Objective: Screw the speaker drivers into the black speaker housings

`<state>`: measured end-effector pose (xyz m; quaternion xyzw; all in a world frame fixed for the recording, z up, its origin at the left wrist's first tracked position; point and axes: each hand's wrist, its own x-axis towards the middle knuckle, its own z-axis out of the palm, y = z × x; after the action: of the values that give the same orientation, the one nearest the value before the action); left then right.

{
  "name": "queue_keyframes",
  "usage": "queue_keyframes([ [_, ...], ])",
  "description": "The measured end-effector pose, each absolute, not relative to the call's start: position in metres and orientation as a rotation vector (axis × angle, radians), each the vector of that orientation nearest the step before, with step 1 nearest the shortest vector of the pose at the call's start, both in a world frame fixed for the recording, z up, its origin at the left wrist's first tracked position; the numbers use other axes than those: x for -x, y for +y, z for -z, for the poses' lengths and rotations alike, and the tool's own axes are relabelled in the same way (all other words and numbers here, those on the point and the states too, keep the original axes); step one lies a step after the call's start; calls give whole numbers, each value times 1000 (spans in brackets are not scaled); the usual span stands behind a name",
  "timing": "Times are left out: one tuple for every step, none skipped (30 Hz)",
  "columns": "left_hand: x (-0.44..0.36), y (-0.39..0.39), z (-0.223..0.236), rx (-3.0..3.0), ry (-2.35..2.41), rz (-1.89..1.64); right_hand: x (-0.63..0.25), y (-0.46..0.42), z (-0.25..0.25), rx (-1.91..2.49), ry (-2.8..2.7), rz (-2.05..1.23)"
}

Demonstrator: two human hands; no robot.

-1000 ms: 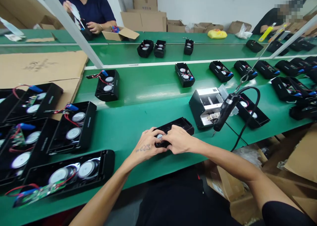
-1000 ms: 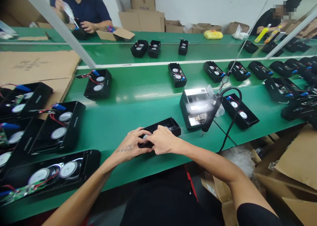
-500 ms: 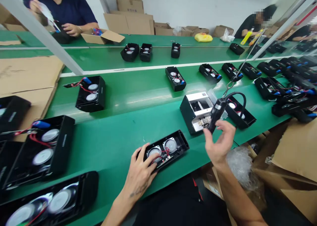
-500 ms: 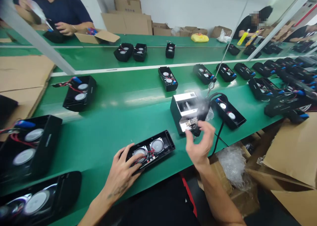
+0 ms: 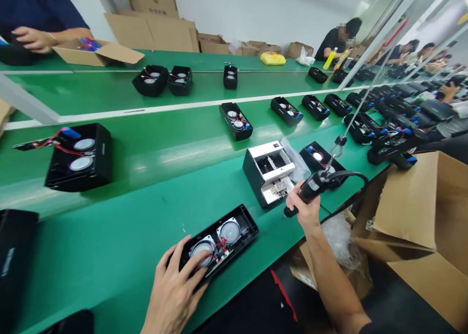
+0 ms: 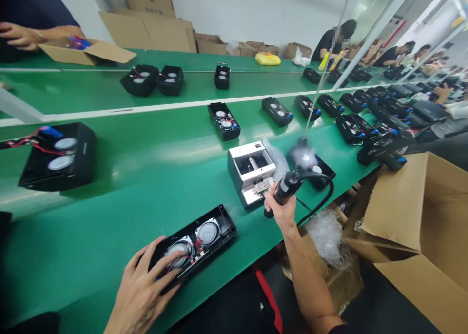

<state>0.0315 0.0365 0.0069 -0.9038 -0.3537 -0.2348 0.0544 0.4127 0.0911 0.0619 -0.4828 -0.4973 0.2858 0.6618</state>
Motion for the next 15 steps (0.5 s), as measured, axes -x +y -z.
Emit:
queue_keyframes([
  [-32,39,-7,2744,-1056,735,-414,95,-70,1075,-1084,-588],
  [-32,41,-7,2744,-1048,752,-415,100,-80,1048,-1040,-531],
  [-33,43,-8,2745,-1044,762,-416,105,-89,1019,-1004,-475],
  [-35,45,-8,2748,-1043,763,-415,111,-97,999,-981,-426],
  [-36,47,-8,2750,-1044,757,-414,117,-104,995,-975,-389],
  [-38,48,-9,2751,-1046,747,-413,122,-109,1009,-988,-373],
  [-39,50,-9,2754,-1043,738,-410,127,-112,1035,-1009,-373],
  [-41,51,-10,2758,-1035,734,-408,131,-114,1069,-1034,-384],
  [-42,52,-10,2761,-1028,733,-406,134,-114,1103,-1059,-400],
  [-42,53,-11,2765,-1022,738,-405,137,-113,1133,-1082,-414],
  [-43,54,-12,2768,-1016,747,-404,138,-112,1158,-1102,-425],
  [-44,54,-14,2776,-1020,751,-404,139,-111,1180,-1122,-440],
  [-44,54,-14,2785,-1036,756,-404,138,-111,1197,-1140,-468],
  [-45,54,-15,2793,-1063,762,-403,136,-111,1207,-1156,-516],
  [-46,53,-15,2799,-1094,771,-401,132,-112,1207,-1167,-583],
])
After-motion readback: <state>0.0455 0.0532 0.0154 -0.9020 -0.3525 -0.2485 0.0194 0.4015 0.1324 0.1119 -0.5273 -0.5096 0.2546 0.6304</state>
